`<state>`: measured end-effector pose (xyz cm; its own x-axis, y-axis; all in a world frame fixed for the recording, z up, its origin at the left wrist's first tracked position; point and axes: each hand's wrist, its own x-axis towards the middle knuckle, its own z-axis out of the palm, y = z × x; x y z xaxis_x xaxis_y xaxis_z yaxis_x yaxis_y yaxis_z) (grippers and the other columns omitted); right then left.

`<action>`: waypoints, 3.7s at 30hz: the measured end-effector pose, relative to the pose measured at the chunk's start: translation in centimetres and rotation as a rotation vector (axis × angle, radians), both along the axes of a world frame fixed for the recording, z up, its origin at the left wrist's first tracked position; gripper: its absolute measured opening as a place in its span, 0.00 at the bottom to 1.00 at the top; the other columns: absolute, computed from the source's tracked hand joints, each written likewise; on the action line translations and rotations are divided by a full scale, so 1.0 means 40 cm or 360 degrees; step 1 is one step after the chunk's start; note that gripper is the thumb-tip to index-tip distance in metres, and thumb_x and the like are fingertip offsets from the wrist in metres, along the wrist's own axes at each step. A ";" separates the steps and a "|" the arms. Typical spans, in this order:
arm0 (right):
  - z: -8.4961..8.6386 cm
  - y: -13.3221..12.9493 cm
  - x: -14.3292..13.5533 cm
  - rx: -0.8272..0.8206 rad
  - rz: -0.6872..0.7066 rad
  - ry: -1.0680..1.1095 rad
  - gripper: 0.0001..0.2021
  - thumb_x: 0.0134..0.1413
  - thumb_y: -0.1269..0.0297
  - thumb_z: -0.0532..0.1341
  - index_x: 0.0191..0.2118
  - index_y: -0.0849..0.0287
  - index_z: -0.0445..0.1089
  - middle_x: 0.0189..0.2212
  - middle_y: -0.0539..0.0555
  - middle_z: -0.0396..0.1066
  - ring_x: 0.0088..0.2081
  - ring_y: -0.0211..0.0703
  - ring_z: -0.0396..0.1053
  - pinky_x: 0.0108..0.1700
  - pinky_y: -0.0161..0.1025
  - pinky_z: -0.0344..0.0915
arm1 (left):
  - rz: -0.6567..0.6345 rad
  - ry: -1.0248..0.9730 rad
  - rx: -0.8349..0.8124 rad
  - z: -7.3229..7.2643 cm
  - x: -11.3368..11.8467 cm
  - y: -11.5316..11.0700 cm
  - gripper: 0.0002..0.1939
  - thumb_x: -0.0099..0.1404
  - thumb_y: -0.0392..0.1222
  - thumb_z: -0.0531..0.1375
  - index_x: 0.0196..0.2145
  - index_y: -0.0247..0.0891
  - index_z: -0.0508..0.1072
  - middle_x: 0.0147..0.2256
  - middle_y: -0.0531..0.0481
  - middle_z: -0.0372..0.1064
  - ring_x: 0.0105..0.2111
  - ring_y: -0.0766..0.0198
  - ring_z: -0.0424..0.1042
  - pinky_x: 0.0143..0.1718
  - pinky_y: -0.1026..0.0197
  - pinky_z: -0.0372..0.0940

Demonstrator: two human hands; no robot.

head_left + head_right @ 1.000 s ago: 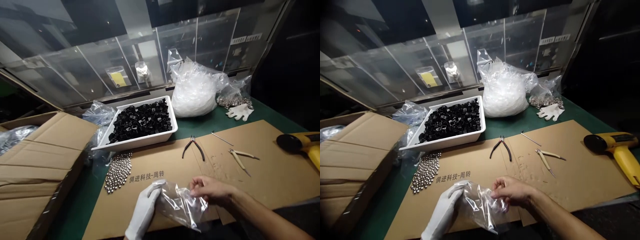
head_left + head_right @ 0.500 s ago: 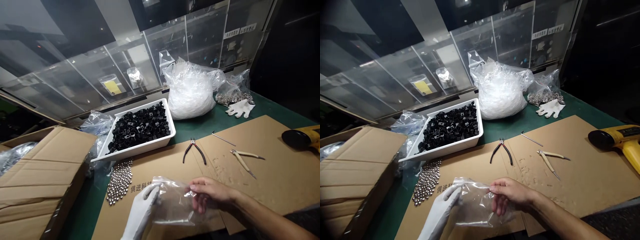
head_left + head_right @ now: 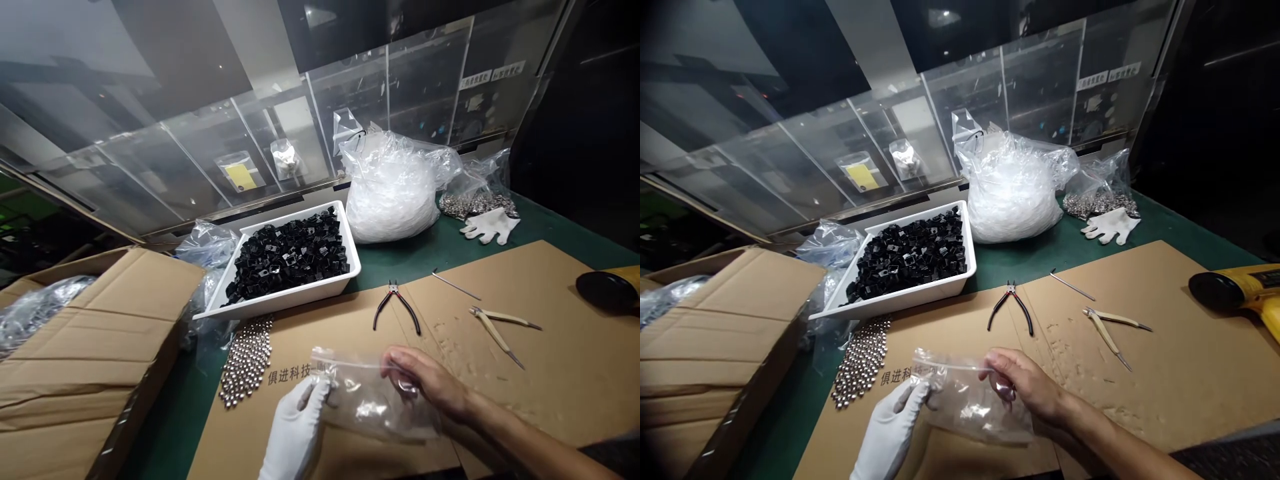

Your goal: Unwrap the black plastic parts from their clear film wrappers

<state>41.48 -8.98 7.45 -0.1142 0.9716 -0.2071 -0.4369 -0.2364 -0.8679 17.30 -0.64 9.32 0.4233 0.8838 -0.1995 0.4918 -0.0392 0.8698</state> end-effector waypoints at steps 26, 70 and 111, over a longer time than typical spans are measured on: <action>-0.003 -0.009 -0.120 -0.0078 -0.0051 -0.0504 0.15 0.38 0.61 0.72 0.23 0.62 0.67 0.19 0.44 0.65 0.24 0.31 0.58 0.24 0.29 0.53 | 0.0475 -0.0307 -0.0409 0.004 0.128 -0.149 0.24 0.53 0.55 0.66 0.39 0.33 0.75 0.37 0.42 0.76 0.37 0.55 0.75 0.43 0.58 0.71; -0.073 -0.022 -0.100 -0.0344 0.0326 -0.0091 0.10 0.45 0.61 0.68 0.33 0.61 0.72 0.24 0.48 0.71 0.25 0.35 0.65 0.29 0.32 0.62 | 0.0152 -0.0121 -0.0360 -0.075 0.072 -0.143 0.19 0.66 0.54 0.54 0.28 0.36 0.70 0.25 0.52 0.65 0.29 0.65 0.63 0.32 0.67 0.62; -0.070 -0.014 -0.071 0.0066 -0.0822 -0.1814 0.06 0.51 0.72 0.52 0.30 0.56 0.63 0.29 0.51 0.68 0.31 0.42 0.66 0.35 0.36 0.60 | 0.0721 0.0509 0.1153 -0.097 0.030 -0.078 0.08 0.60 0.34 0.53 0.38 0.38 0.68 0.42 0.46 0.68 0.39 0.61 0.70 0.44 0.59 0.64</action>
<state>38.65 -9.55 4.66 0.5056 0.8576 0.0944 0.5333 -0.2246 -0.8156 18.49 -3.76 5.44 0.0254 0.9068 0.4207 0.8067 -0.2671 0.5271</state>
